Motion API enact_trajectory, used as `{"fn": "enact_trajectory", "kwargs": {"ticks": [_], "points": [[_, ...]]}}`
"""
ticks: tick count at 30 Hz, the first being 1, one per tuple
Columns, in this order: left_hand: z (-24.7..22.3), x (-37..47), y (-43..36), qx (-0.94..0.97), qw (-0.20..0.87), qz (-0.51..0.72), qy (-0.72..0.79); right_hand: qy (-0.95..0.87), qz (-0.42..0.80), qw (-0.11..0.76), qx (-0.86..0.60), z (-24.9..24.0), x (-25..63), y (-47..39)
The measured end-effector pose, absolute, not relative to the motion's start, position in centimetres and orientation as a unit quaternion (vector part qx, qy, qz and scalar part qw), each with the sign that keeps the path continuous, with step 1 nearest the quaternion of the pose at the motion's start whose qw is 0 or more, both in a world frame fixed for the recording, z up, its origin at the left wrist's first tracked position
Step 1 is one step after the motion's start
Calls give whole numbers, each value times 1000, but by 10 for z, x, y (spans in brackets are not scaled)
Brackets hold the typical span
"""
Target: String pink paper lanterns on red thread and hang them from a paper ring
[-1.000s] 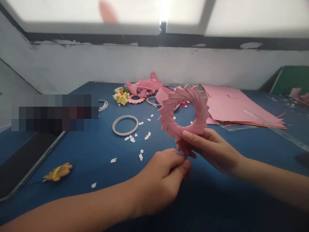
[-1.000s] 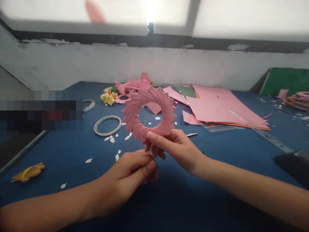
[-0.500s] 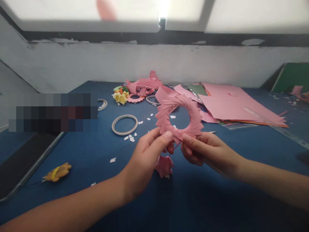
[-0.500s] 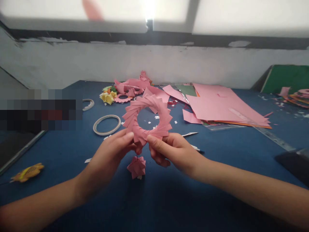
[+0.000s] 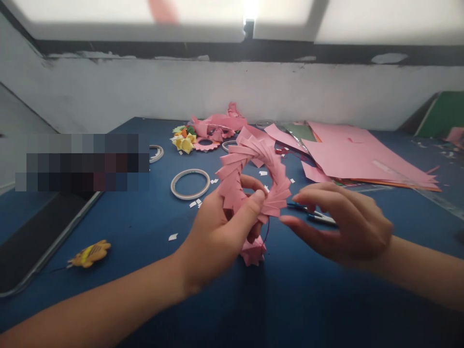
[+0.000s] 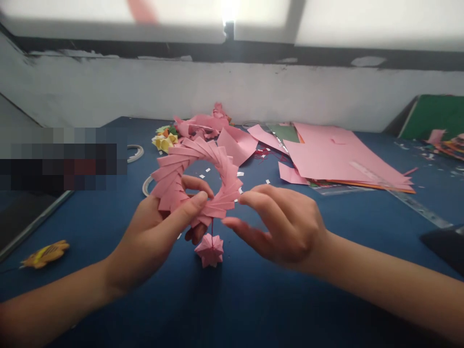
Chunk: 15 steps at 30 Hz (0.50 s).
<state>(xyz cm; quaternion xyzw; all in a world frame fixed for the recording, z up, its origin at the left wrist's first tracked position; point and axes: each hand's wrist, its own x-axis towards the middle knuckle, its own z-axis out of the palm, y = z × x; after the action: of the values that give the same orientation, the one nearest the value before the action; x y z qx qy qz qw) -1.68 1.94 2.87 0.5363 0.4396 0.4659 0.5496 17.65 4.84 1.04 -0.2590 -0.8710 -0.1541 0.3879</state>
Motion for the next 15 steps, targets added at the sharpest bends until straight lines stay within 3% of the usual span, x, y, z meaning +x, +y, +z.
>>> {"fn": "enact_trajectory", "kwargs": {"ticks": [4,15], "points": [[30,-16,15,590,490,447,460,-891,-211,346,-203,15,174,40],[28,-12,13,589,509,431,456,-914,-219,302,-159,15,178,32]]}}
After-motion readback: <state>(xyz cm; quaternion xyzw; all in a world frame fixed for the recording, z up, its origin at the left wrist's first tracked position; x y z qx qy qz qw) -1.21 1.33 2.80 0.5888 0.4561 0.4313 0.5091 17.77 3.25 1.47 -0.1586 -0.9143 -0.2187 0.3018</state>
